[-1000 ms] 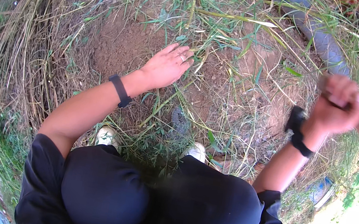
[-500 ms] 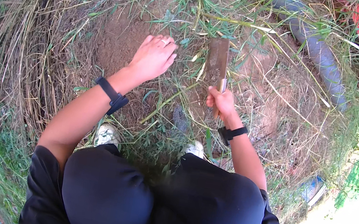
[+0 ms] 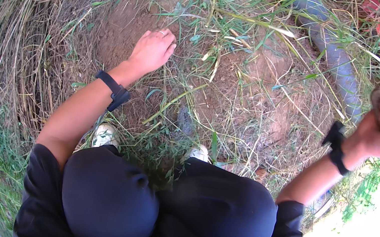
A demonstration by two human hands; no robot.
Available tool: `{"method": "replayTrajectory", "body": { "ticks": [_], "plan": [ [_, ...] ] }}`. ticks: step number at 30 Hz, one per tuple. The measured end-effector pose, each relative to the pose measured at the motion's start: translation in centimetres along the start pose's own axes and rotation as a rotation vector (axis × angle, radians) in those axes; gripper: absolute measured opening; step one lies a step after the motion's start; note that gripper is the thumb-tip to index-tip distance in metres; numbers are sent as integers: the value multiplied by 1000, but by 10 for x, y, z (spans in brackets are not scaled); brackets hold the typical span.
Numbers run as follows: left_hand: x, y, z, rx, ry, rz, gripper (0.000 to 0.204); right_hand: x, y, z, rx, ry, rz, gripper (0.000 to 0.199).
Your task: The person chops green plant stalks using a cleaver while sitting on the ground, handling the stalks by hand and cutting them into segments.
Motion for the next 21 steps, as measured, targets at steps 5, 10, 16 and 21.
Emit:
{"method": "replayTrajectory", "body": {
  "ticks": [5, 10, 16, 21],
  "plan": [
    [10, 1, -2, -31, 18, 60, 14, 257, -12, 235, 741, 1254, -467, 21],
    [14, -22, -22, -73, 14, 95, 11, 255, 35, 223, 422, 1495, -237, 25],
    [1, 2, -1, -13, 39, 63, 12, 288, 40, 202, 257, 1406, 54, 26],
    [7, 10, -10, -7, 9, 36, 14, 154, 18, 101, 1094, 976, 42, 27]
  ]
}}
Point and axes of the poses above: each hand's wrist, its own x-axis away from the middle knuckle, its own y-axis out of the palm, z = x × y, the point moved 1 cm from there along -x, towards the middle knuckle, and after that the axes turned 5 degrees about -y, right-handed, at the moved point
